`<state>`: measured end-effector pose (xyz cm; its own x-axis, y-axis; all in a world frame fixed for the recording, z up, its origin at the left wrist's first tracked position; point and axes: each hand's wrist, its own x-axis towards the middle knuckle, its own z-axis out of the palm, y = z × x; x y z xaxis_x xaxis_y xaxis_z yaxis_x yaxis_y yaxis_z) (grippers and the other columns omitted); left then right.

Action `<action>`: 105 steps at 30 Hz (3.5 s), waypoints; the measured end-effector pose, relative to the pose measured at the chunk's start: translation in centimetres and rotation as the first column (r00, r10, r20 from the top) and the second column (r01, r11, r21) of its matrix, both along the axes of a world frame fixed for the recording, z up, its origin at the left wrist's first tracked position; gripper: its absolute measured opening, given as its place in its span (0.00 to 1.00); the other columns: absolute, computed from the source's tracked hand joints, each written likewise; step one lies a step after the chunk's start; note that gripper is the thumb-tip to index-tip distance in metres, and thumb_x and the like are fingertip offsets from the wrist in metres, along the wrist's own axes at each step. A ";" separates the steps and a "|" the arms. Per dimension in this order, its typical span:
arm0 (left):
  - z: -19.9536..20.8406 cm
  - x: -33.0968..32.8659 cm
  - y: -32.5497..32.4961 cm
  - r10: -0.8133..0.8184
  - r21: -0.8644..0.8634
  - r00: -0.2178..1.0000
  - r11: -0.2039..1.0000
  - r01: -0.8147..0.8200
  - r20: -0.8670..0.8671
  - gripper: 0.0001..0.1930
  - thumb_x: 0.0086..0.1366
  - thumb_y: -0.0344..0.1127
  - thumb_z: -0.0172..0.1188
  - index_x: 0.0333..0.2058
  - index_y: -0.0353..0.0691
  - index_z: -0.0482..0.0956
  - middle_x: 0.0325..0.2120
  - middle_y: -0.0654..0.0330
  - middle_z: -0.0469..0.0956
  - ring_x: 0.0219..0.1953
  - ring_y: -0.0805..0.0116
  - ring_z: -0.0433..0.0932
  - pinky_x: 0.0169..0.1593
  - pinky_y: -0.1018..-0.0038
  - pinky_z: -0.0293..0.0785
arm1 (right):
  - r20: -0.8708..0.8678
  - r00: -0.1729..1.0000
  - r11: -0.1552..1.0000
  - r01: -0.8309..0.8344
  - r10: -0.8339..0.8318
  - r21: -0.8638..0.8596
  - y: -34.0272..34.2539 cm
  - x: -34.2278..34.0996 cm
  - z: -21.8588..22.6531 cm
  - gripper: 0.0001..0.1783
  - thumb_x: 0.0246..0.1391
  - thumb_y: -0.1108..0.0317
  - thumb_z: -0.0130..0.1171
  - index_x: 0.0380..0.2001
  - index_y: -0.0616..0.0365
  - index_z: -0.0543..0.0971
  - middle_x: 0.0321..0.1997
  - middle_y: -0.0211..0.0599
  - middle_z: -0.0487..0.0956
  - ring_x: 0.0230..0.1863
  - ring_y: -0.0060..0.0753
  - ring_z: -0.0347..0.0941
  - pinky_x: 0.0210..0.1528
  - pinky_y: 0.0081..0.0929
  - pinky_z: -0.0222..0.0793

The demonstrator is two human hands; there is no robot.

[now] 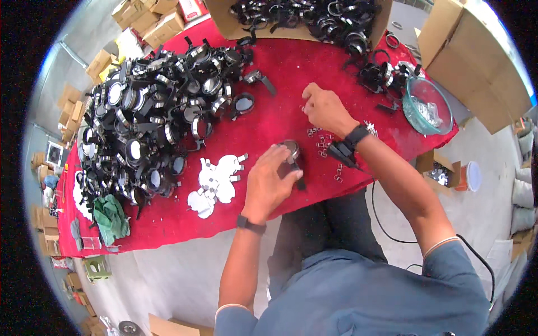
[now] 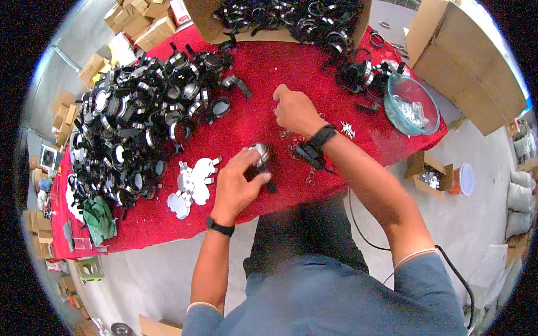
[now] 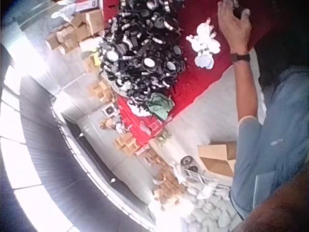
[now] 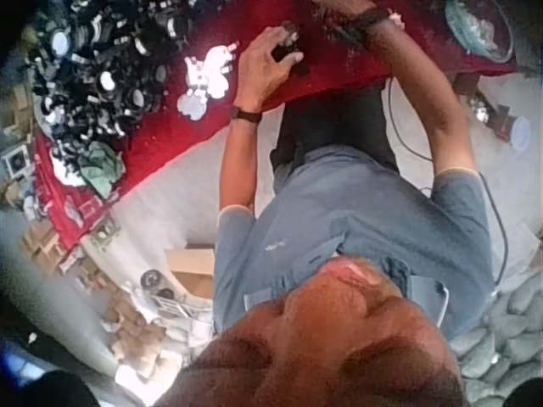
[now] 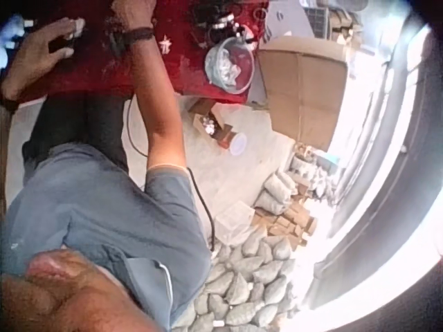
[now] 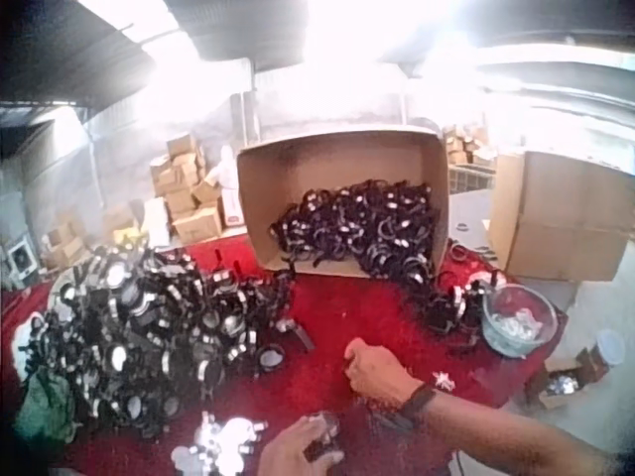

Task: Assembling metal clips onto black plastic ring components on a red table.

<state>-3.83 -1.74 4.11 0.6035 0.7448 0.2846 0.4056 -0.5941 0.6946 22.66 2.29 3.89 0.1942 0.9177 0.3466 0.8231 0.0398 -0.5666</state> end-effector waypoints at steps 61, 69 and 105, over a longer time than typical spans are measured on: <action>3.6 1.5 0.7 0.023 -0.093 0.980 0.995 -0.042 -0.197 0.17 0.62 0.30 0.67 0.51 0.39 0.88 0.50 0.48 0.88 0.57 0.50 0.85 0.62 0.64 0.80 | -0.108 0.881 0.841 0.473 -0.461 0.263 -17.8 6.9 -2.7 0.09 0.59 0.72 0.65 0.44 0.58 0.87 0.41 0.46 0.86 0.42 0.51 0.85 0.47 0.42 0.80; 1.0 1.6 1.1 0.036 0.182 0.998 0.983 -0.025 -0.057 0.14 0.60 0.27 0.60 0.44 0.38 0.87 0.41 0.43 0.86 0.44 0.40 0.86 0.48 0.57 0.81 | 0.134 0.953 0.963 0.268 -0.270 0.033 -15.1 11.7 -2.8 0.11 0.59 0.63 0.64 0.39 0.55 0.88 0.38 0.50 0.85 0.43 0.59 0.83 0.48 0.51 0.78; 1.4 1.8 0.6 0.080 0.040 0.986 0.996 -0.075 -0.149 0.16 0.62 0.26 0.64 0.49 0.35 0.88 0.50 0.45 0.87 0.59 0.48 0.84 0.65 0.63 0.78 | -0.992 0.041 0.990 -0.073 -0.121 -0.124 -11.4 -6.5 -1.6 0.09 0.72 0.72 0.60 0.49 0.67 0.79 0.42 0.37 0.83 0.39 0.25 0.83 0.38 0.23 0.80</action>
